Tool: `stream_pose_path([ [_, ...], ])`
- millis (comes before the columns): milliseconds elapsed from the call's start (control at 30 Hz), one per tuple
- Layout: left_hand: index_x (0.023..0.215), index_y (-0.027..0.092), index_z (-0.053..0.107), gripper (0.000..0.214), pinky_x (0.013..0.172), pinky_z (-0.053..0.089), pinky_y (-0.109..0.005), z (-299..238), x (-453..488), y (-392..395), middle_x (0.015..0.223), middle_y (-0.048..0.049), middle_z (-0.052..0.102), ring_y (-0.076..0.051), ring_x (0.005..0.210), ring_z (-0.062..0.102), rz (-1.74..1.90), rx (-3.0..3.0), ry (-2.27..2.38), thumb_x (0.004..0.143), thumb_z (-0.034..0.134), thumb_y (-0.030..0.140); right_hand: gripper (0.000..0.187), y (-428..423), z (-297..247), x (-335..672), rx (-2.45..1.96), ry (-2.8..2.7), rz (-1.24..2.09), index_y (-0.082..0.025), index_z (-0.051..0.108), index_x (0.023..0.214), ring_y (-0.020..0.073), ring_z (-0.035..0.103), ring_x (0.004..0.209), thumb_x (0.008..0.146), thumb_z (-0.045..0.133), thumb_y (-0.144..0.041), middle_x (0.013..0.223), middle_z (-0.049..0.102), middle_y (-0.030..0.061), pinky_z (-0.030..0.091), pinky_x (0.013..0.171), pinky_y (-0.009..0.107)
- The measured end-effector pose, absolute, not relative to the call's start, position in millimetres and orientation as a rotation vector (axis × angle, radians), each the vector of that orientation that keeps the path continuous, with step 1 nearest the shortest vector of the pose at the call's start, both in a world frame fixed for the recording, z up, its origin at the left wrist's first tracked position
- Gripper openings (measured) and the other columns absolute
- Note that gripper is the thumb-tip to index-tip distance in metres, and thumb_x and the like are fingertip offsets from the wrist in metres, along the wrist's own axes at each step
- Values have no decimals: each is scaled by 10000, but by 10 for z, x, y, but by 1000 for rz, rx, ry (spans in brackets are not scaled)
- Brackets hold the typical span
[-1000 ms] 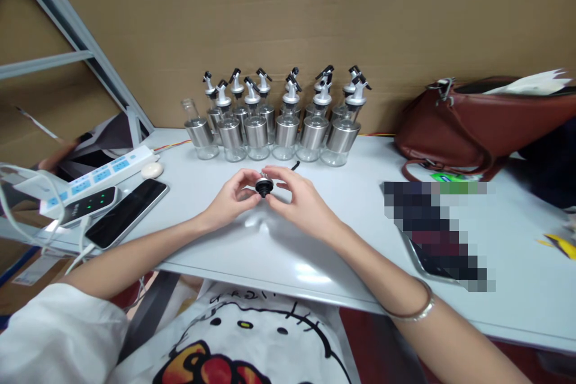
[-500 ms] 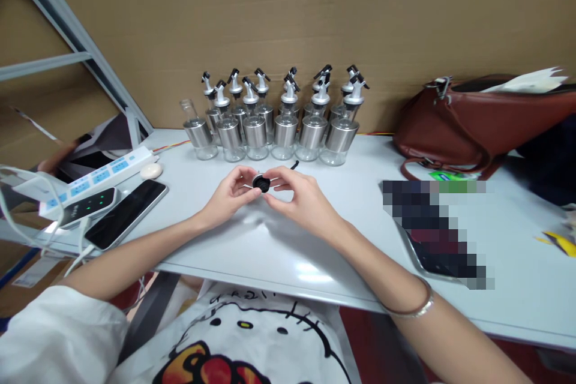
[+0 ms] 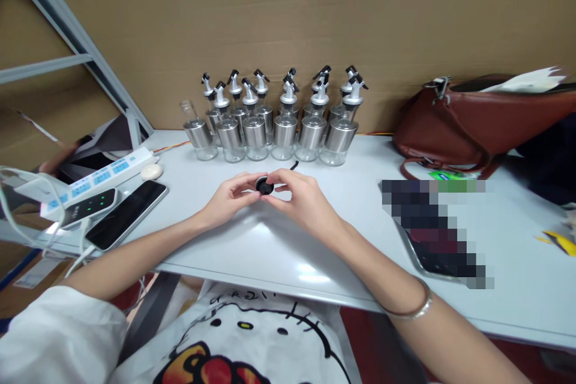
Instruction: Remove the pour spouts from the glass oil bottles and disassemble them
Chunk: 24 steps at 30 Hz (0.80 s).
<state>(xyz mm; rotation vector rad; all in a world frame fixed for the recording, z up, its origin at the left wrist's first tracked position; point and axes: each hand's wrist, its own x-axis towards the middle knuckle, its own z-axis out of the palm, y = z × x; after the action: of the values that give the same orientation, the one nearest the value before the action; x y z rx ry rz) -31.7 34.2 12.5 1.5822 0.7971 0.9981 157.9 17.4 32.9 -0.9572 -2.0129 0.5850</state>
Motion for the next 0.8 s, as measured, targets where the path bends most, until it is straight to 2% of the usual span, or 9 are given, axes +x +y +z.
stream_pose_path([
  [133,1223,209,592,459,861,494,-316,122,-310,338,987,-43,599,-143,893,583,963,1588,781,770,663,190,144,162,351,1577,-1013,-2041,502,-201,630,966,211,663,859,842,603,-269,973,695,63,564,773,383],
  [233,1247,200,566,483,879,474,-327,115,-308,336,958,-37,625,-142,870,588,962,1605,776,773,656,184,155,159,368,1580,-1000,-2053,404,-208,633,990,222,635,937,853,584,-261,1043,663,81,541,817,392],
  [367,1163,204,614,397,792,461,-283,123,-321,345,912,-29,622,-142,841,567,1014,1734,863,769,656,182,200,157,383,1585,-963,-2076,381,-223,640,1043,214,619,914,861,568,-265,1045,637,85,538,792,377],
  [467,1078,220,651,361,734,442,-251,140,-335,351,1017,-47,586,-160,922,547,1080,1840,912,723,715,210,220,153,391,1588,-953,-2106,404,-225,647,1070,211,628,901,877,554,-272,1035,648,82,543,776,364],
  [600,1080,209,618,357,894,423,-315,148,-334,343,1144,-66,590,-195,1074,530,1085,1835,896,738,717,235,251,156,388,1590,-927,-2110,431,-221,630,1124,210,638,927,897,527,-253,1053,665,80,544,778,342],
  [800,1078,172,613,368,948,429,-369,112,-324,326,1108,-78,644,-186,973,587,1075,1733,887,729,717,226,190,171,364,1600,-924,-2105,383,-231,648,1044,216,640,898,892,541,-268,1016,664,73,526,820,378],
])
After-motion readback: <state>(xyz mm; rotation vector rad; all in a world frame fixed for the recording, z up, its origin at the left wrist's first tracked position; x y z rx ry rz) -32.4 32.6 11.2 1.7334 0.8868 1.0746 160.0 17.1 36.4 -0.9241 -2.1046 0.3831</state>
